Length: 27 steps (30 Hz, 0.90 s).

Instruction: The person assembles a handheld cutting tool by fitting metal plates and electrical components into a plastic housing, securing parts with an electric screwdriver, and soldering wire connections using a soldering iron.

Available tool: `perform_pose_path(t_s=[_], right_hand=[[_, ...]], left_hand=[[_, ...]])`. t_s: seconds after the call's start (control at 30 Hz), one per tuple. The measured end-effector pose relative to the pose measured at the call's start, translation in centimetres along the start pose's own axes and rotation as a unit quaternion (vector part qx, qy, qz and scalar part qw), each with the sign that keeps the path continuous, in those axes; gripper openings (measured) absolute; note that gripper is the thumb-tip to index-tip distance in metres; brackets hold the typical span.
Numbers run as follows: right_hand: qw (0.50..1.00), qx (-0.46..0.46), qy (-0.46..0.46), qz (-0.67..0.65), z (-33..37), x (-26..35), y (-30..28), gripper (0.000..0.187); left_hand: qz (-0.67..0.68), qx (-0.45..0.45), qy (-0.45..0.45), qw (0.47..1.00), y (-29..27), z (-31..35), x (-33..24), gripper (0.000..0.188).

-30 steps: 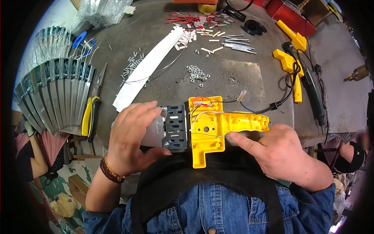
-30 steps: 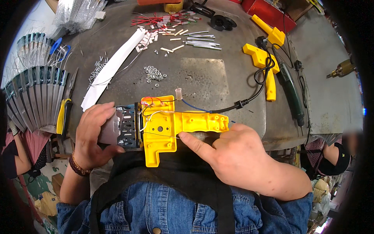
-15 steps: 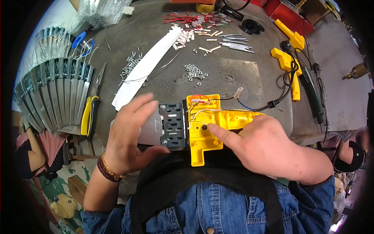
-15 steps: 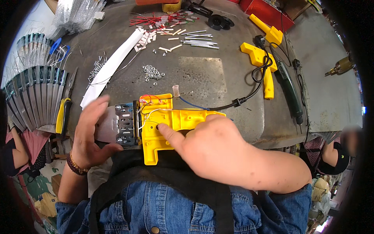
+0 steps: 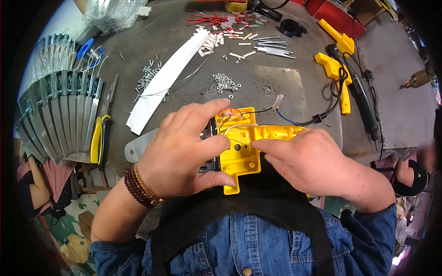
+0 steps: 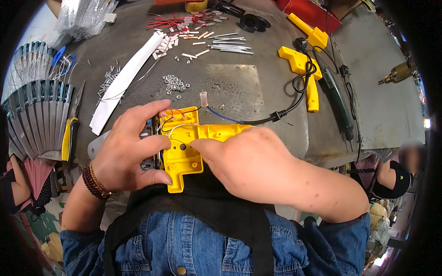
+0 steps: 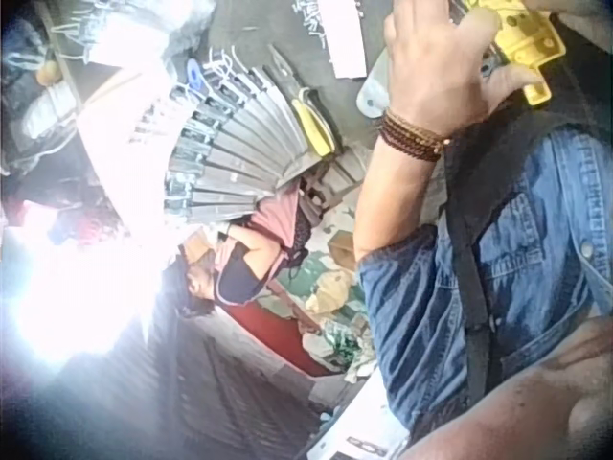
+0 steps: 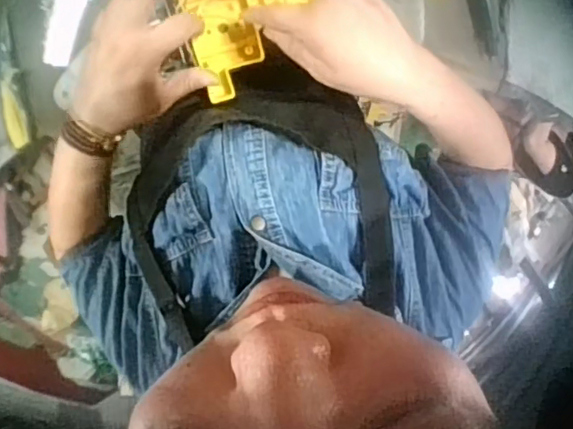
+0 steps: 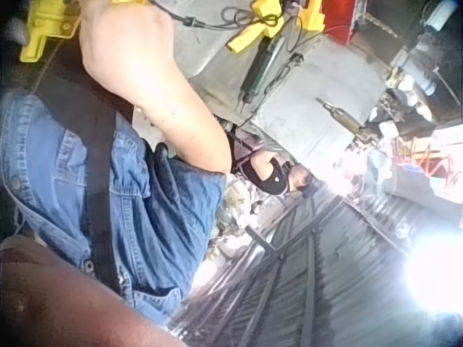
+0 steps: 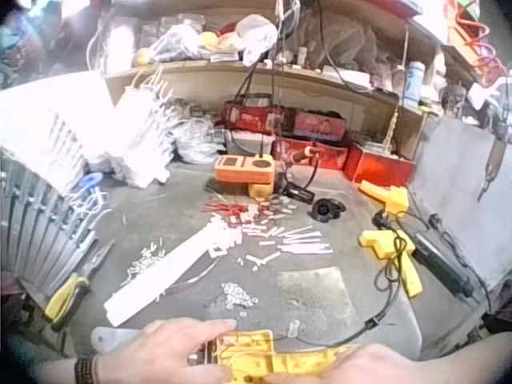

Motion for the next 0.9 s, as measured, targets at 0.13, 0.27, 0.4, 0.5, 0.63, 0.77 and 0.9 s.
perform_pose_path(t_s=[0.13, 0.27, 0.4, 0.5, 0.63, 0.77, 0.9], right_hand=[[0.959, 0.05, 0.026, -0.276, 0.3, 2.4, 3.1, 0.05], [0.989, 0.093, 0.01, -0.114, -0.9, 3.3, 4.9, 0.059], [0.984, 0.091, 0.031, -0.148, -0.7, 2.7, 5.0, 0.065], [0.943, 0.014, -0.001, -0.331, 1.3, 0.6, 4.6, 0.07], [0.92, 0.134, 0.141, -0.339, 3.3, -1.2, 5.9, 0.048], [0.935, 0.187, 0.118, -0.276, 2.5, -0.2, 5.9, 0.04], [0.951, 0.107, 0.098, -0.273, 2.8, -0.3, 3.4, 0.038]], left_hand=[[-0.044, -0.042, -0.016, 0.998, 0.7, -0.4, 1.0, 0.055], [-0.061, -0.084, -0.005, 0.995, -0.2, -0.3, 1.0, 0.045], [-0.05, -0.04, -0.015, 0.998, 0.0, -0.4, 0.4, 0.03], [-0.046, -0.046, -0.027, 0.997, 0.4, -0.5, 0.7, 0.026], [-0.038, -0.057, -0.036, 0.997, 0.4, -1.0, 0.6, 0.026], [-0.027, -0.063, -0.054, 0.996, 0.3, -0.9, 0.9, 0.03], [-0.024, -0.061, -0.062, 0.996, 0.4, -1.1, 1.0, 0.032]])
Point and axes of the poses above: each hand's wrist, its own z-axis away from the middle knuckle, its own y-axis out of the palm, x = y × z, the point moved 8 cm from there along -z, towards the middle knuckle
